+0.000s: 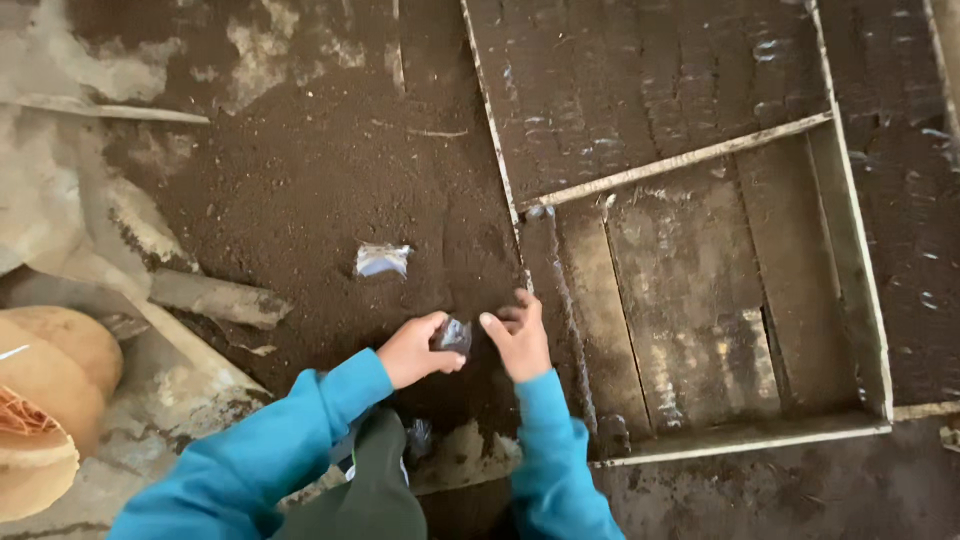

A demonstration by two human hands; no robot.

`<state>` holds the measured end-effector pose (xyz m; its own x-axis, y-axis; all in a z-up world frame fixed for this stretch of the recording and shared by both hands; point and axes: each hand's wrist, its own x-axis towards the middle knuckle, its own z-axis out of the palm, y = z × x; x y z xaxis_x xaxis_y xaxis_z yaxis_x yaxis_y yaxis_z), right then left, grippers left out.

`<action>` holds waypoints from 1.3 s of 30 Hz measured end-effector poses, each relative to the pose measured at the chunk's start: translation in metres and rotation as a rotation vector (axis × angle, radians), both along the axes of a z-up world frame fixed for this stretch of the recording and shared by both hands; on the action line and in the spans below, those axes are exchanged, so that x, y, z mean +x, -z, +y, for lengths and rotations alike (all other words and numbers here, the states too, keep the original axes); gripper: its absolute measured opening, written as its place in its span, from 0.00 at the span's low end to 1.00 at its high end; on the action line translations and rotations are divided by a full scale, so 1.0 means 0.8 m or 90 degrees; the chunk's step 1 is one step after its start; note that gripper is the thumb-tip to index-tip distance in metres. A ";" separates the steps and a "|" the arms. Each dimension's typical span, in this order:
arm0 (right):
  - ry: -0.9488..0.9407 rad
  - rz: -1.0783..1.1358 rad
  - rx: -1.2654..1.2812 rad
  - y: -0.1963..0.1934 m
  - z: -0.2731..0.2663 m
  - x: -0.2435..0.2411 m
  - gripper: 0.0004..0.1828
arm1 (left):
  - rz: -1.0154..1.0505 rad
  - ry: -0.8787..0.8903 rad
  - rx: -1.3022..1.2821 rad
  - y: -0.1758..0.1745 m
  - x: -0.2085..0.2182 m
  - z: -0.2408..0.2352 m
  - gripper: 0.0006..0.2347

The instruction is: The person repeatedly scoops soil from a pile on the floor and places it into a rectangular metal tray. The hands break up clumps and transfer the soil by hand without using tools.

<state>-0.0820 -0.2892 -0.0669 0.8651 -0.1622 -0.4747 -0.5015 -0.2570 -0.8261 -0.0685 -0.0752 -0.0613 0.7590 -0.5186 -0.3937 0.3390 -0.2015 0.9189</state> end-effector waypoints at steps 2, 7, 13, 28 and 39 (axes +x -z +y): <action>-0.017 -0.088 0.050 0.019 0.019 -0.013 0.38 | 0.001 -0.012 -0.011 0.024 -0.007 -0.009 0.11; -0.231 -0.345 -0.279 -0.008 0.046 -0.013 0.11 | -0.111 0.001 0.057 0.047 -0.003 -0.015 0.12; -0.015 -0.176 -0.020 0.066 0.017 0.020 0.13 | -0.081 0.018 0.077 0.034 -0.002 -0.008 0.09; -0.316 -0.409 -0.382 -0.086 -0.013 -0.020 0.21 | -0.156 0.194 0.151 -0.092 0.028 0.001 0.39; -0.789 0.048 -0.717 0.083 -0.282 -0.190 0.22 | -0.861 -0.081 0.603 0.013 0.086 0.128 0.08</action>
<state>-0.2338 -0.5145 -0.1331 0.7046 0.2887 -0.6483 0.4159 -0.9082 0.0476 0.0001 0.0275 -0.0718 0.8092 -0.4066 0.4242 -0.4950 -0.8606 0.1195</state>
